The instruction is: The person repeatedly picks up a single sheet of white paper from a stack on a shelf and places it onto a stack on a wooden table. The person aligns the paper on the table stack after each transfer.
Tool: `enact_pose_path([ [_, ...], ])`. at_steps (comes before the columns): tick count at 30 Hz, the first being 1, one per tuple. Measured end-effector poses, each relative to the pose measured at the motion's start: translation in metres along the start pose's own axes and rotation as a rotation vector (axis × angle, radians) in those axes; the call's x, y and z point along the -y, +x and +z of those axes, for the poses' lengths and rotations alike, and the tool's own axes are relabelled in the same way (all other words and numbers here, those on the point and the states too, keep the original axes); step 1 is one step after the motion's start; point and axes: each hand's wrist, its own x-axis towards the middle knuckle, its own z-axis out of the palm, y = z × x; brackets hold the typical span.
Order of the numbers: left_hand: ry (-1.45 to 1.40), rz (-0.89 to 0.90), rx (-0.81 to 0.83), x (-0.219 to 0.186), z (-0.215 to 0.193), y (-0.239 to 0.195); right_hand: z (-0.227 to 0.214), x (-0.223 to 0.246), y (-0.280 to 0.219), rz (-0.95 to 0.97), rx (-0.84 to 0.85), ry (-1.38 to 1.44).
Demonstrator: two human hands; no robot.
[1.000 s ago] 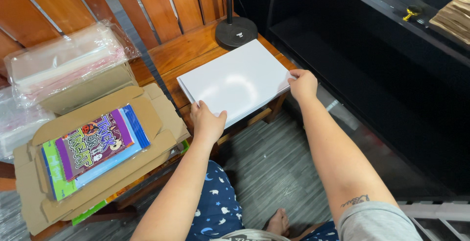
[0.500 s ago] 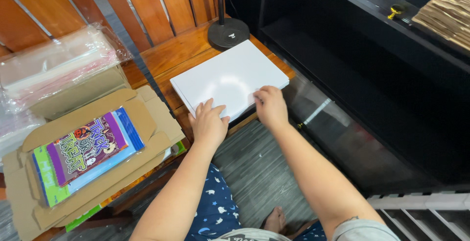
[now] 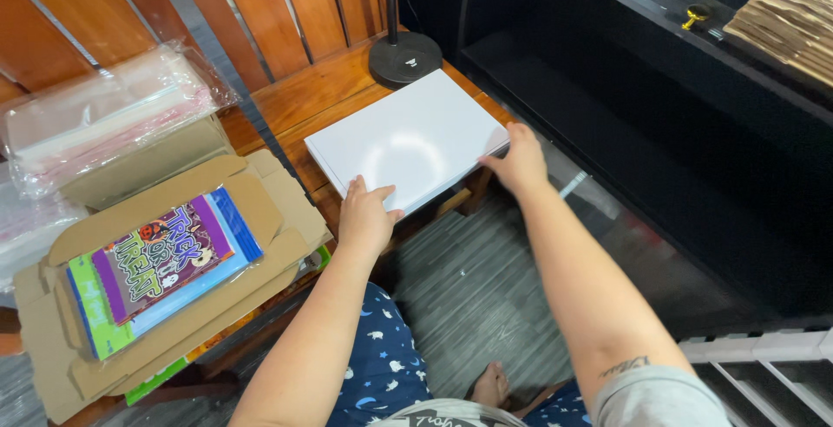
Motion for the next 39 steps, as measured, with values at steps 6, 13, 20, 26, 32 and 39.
enact_pose_path([
  [6, -0.023, 0.005, -0.009, -0.007, -0.008, -0.008, 0.023, -0.057, 0.042, -0.062, 0.071, -0.134],
  [13, -0.008, 0.014, -0.013, -0.007, -0.01, -0.01, 0.022, -0.041, 0.041, 0.003, 0.099, -0.105],
  [20, -0.031, 0.032, -0.033, -0.008, -0.014, -0.014, -0.007, -0.014, 0.03, 0.015, 0.132, -0.085],
  [26, -0.031, 0.038, -0.042, -0.009, -0.016, -0.016, -0.011, -0.008, 0.025, 0.022, 0.146, -0.104],
  [32, 0.034, 0.043, -0.021, -0.009, -0.013, -0.015, 0.004, 0.003, 0.004, -0.154, 0.078, -0.225],
  [39, 0.176, 0.052, 0.013, -0.005, -0.003, 0.003, 0.021, 0.031, -0.036, -0.179, 0.146, -0.166],
])
